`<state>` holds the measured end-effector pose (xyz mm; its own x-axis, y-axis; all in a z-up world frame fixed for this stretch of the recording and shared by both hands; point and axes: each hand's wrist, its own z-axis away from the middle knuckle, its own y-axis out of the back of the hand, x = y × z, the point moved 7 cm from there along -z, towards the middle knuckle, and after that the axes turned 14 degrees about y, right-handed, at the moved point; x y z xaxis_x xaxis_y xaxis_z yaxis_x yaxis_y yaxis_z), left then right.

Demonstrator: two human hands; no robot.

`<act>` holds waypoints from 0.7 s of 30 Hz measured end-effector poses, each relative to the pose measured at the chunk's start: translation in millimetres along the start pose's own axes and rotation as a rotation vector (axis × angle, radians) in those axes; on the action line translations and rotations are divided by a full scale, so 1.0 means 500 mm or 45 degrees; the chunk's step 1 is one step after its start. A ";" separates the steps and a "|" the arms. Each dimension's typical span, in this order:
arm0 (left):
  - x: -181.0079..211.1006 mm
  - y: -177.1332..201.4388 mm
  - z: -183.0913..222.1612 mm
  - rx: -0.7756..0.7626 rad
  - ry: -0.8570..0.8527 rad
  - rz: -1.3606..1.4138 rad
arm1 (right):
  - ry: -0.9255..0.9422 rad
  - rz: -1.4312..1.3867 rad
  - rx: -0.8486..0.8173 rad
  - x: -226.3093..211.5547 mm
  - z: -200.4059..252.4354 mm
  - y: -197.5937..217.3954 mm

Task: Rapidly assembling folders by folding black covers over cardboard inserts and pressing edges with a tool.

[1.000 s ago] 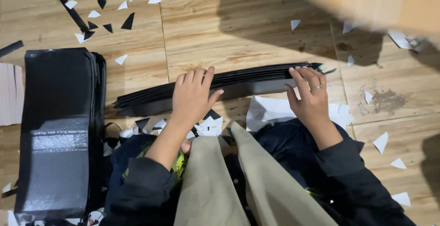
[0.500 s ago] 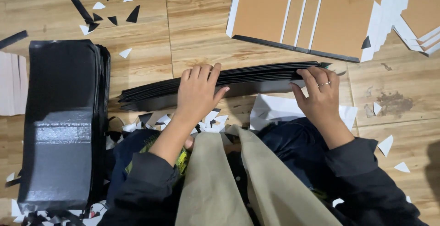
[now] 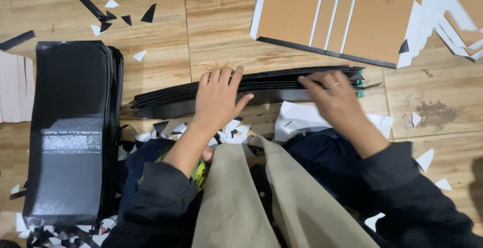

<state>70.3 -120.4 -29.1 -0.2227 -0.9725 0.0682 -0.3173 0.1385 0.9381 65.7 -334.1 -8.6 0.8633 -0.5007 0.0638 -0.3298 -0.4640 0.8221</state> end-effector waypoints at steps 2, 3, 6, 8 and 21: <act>-0.002 -0.001 -0.004 -0.036 0.012 -0.004 | 0.036 -0.065 0.055 -0.028 -0.025 -0.014; 0.000 0.003 -0.005 -0.036 0.008 -0.008 | 0.033 -0.064 0.060 -0.034 -0.027 -0.030; 0.000 0.007 -0.007 -0.052 0.014 -0.026 | 0.038 0.105 0.105 -0.046 -0.035 -0.056; -0.001 0.002 -0.006 -0.057 0.013 -0.035 | 0.022 0.116 0.135 -0.038 -0.038 -0.050; -0.001 0.004 -0.005 -0.027 0.007 -0.055 | 0.020 0.352 0.189 -0.037 -0.009 -0.040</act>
<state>72.2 -120.4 -26.5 -0.2039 -0.9786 0.0290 -0.3073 0.0921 0.9471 58.1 -312.2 -23.8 0.7387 -0.6118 0.2830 -0.6040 -0.4144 0.6807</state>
